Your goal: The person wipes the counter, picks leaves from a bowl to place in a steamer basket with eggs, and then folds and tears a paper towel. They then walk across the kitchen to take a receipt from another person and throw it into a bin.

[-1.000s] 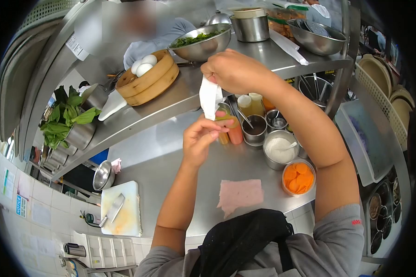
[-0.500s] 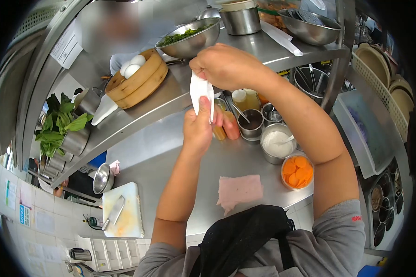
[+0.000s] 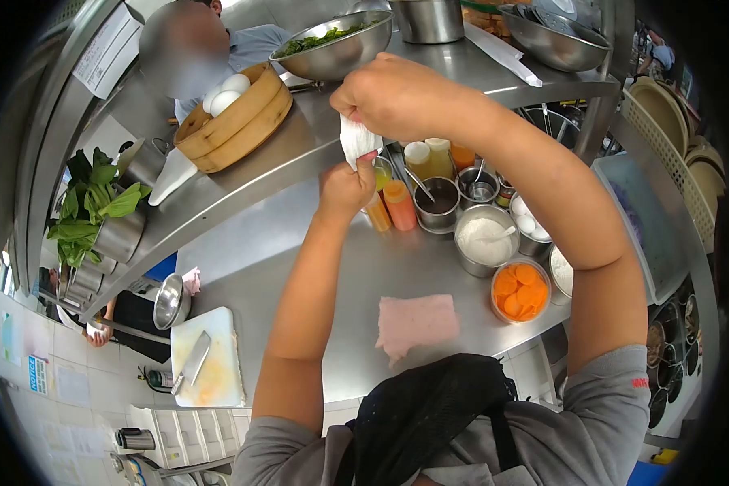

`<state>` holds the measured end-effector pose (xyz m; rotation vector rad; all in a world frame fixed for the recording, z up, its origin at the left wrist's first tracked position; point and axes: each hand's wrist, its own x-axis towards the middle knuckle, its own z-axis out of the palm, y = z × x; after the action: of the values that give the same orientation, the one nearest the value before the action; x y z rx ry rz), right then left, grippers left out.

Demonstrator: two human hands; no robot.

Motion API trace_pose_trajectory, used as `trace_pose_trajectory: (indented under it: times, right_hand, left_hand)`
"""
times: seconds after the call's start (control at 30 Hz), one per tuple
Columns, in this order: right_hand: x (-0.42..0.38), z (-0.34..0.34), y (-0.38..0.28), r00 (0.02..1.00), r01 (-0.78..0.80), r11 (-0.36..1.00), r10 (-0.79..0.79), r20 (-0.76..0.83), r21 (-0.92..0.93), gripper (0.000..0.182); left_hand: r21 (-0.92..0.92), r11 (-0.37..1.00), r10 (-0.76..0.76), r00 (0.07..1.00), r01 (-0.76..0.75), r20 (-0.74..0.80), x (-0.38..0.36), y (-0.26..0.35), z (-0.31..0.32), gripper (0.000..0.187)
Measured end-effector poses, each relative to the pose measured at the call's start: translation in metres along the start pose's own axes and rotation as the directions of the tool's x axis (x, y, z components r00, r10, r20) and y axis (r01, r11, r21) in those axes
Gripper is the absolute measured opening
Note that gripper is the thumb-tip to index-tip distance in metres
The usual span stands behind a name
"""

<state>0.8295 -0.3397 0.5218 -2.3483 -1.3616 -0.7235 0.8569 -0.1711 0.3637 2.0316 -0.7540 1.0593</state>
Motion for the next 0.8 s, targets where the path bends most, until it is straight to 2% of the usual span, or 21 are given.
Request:
trace_pose_trajectory:
  times: [0.07,0.13,0.17,0.23,0.27,0.33,0.37,0.43,0.53,0.67,0.73,0.8]
  right_hand:
    - [0.002,0.001,-0.001,0.999,0.012,0.999,-0.011,0.037,-0.040,0.008]
    - [0.006,0.002,-0.003,0.997,0.021,0.989,-0.011,0.070,-0.146,0.011]
    - [0.008,0.000,-0.006,0.997,0.026,0.989,-0.015,0.071,-0.148,0.011]
    - [0.011,-0.006,-0.012,0.987,-0.005,0.972,0.043,0.158,-0.234,0.012]
    - [0.011,-0.006,-0.012,0.987,-0.002,0.971,0.041,0.157,-0.239,0.012]
    - [0.011,-0.004,-0.012,0.989,0.065,0.949,-0.020,0.147,-0.308,0.010]
    - [0.012,-0.004,-0.013,0.989,0.067,0.947,-0.021,0.148,-0.314,0.010]
    - [0.012,-0.006,-0.016,0.986,0.079,0.929,-0.020,0.163,-0.360,0.008]
    - [0.012,-0.006,-0.019,0.990,0.097,0.918,-0.048,0.134,-0.385,0.007]
    - [0.016,-0.006,-0.022,0.986,0.095,0.905,-0.027,0.167,-0.416,0.006]
    - [0.016,-0.003,-0.018,0.988,0.140,0.876,-0.091,0.128,-0.461,0.009]
    - [0.015,0.000,-0.016,0.985,0.168,0.864,-0.132,0.110,-0.475,0.009]
  left_hand:
    - [0.050,0.998,0.039,0.999,-0.038,-0.025,0.004,-0.004,0.003,0.032]
    - [0.165,0.967,0.209,0.975,-0.194,-0.080,0.008,-0.006,0.004,0.023]
    - [0.167,0.967,0.209,0.974,-0.193,-0.084,0.008,-0.006,0.003,0.023]
    - [0.106,0.991,0.093,0.994,-0.087,-0.052,0.010,-0.004,0.003,0.016]
    - [0.106,0.990,0.096,0.994,-0.090,-0.057,0.013,-0.005,0.003,0.016]
    - [0.289,0.910,0.344,0.930,-0.297,-0.128,0.019,-0.006,0.001,0.013]
    - [0.288,0.910,0.347,0.928,-0.298,-0.134,0.019,-0.007,-0.002,0.013]
    - [0.314,0.907,0.301,0.953,-0.280,-0.020,0.017,-0.007,-0.007,0.014]
    - [0.364,0.890,0.282,0.959,-0.275,0.035,0.017,-0.006,-0.013,0.015]
    - [0.360,0.875,0.352,0.936,-0.325,-0.011,0.021,0.002,-0.018,0.014]
    - [0.324,0.911,0.248,0.967,-0.255,0.063,0.018,0.004,-0.021,0.015]
    - [0.357,0.901,0.242,0.969,-0.245,0.055,0.017,-0.001,-0.020,0.018]
